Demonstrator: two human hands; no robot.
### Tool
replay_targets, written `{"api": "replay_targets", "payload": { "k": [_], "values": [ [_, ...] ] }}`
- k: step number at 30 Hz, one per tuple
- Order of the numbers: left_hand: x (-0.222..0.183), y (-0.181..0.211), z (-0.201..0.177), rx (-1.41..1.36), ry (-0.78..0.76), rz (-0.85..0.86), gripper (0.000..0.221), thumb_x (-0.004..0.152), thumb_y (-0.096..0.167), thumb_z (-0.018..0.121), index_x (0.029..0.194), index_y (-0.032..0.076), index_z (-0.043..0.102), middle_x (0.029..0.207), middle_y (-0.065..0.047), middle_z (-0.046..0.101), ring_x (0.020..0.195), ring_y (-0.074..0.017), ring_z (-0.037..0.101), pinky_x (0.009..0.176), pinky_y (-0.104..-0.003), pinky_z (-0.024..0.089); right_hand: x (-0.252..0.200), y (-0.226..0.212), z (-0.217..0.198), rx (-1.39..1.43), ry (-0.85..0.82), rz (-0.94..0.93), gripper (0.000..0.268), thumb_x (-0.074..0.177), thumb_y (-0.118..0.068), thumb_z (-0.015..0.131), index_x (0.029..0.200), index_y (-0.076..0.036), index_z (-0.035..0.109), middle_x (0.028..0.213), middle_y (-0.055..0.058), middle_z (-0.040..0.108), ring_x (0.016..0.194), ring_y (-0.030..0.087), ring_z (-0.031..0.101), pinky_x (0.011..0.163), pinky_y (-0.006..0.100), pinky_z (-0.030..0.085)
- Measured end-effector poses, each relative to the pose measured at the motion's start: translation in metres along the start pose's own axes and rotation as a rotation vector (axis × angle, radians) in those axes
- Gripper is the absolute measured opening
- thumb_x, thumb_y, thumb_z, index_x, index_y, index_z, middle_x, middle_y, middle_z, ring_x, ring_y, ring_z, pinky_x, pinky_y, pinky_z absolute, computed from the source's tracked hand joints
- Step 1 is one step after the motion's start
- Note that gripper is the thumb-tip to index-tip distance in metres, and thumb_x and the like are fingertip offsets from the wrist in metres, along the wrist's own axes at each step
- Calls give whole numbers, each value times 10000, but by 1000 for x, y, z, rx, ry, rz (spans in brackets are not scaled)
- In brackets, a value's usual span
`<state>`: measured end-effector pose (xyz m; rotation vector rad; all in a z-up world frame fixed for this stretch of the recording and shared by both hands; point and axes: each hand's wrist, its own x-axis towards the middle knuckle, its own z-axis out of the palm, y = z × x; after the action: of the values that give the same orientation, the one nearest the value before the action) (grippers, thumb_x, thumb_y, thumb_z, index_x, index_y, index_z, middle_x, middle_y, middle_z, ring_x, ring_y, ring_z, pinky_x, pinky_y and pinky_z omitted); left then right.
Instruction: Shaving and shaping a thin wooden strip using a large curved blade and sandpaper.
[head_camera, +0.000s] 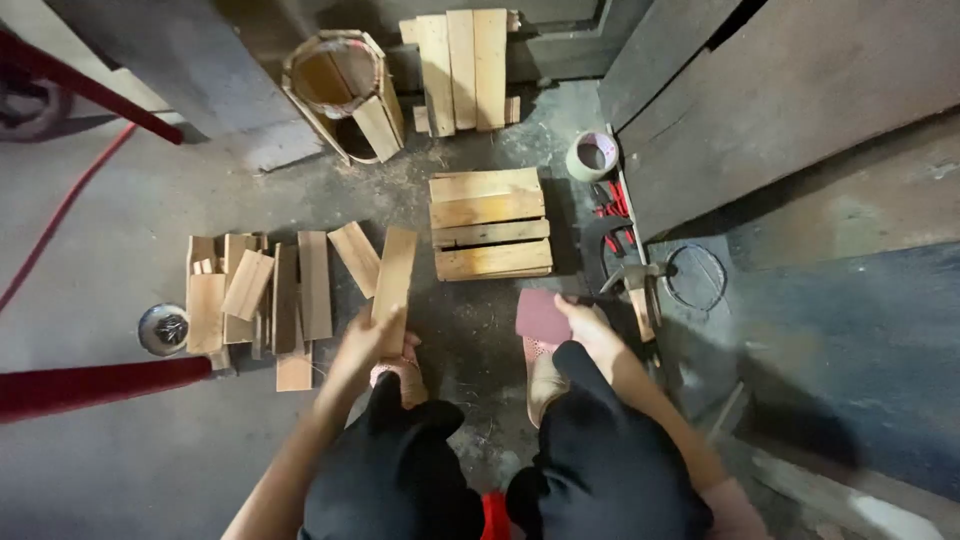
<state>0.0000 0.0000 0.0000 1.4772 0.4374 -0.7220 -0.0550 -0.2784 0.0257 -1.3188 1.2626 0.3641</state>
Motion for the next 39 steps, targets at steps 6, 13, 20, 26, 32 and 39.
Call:
{"api": "replay_targets", "payload": {
  "k": [6, 13, 20, 26, 32, 39],
  "values": [
    [68, -43, -11, 134, 114, -56, 545, 1006, 272, 546, 1416, -75, 453, 907, -327, 737, 669, -378, 756, 584, -466, 619, 248, 150, 14, 53, -458, 178, 1021, 806, -598, 918, 1570, -157, 405, 1117, 31, 472, 907, 254, 519, 1021, 632, 507],
    [135, -50, -18, 200, 251, 34, 466, 1019, 241, 579, 1361, -62, 486, 858, -260, 750, 630, -345, 756, 552, -438, 616, 210, 109, -70, -12, 62, -348, 337, 975, -204, 700, 1283, -68, 679, 1163, 230, 718, 968, 325, 758, 799, 402, 606],
    [179, -79, -46, 311, 380, 38, 556, 994, 391, 659, 1371, 3, 528, 1188, -305, 639, 996, -474, 667, 838, -556, 585, 273, 213, -135, -540, 551, -432, 200, 895, -355, 763, 1055, -238, 789, 959, 55, 791, 946, 281, 756, 846, 410, 579],
    [176, -101, -49, 610, 665, 214, 555, 920, 193, 766, 1390, 64, 499, 1231, -249, 600, 1139, -462, 644, 890, -586, 566, 275, 223, -94, -707, 605, -515, 309, 846, -519, 765, 988, -245, 748, 965, 44, 753, 949, 267, 749, 860, 413, 594],
    [90, -63, -22, 714, 581, 351, 714, 937, 96, 700, 1539, -10, 331, 1295, -317, 475, 1208, -583, 544, 902, -684, 548, 257, 190, -65, -866, 668, -531, 473, 756, -670, 762, 904, -230, 669, 986, 44, 641, 994, 306, 707, 844, 455, 595],
    [15, -92, -49, 252, 621, 427, 673, 899, -17, 675, 1509, -18, 390, 1414, -360, 467, 1341, -565, 455, 1043, -660, 437, 262, 185, -85, -815, 590, -476, 281, 830, -429, 704, 942, -181, 773, 983, 87, 685, 987, 377, 710, 883, 470, 583]
  ]
}}
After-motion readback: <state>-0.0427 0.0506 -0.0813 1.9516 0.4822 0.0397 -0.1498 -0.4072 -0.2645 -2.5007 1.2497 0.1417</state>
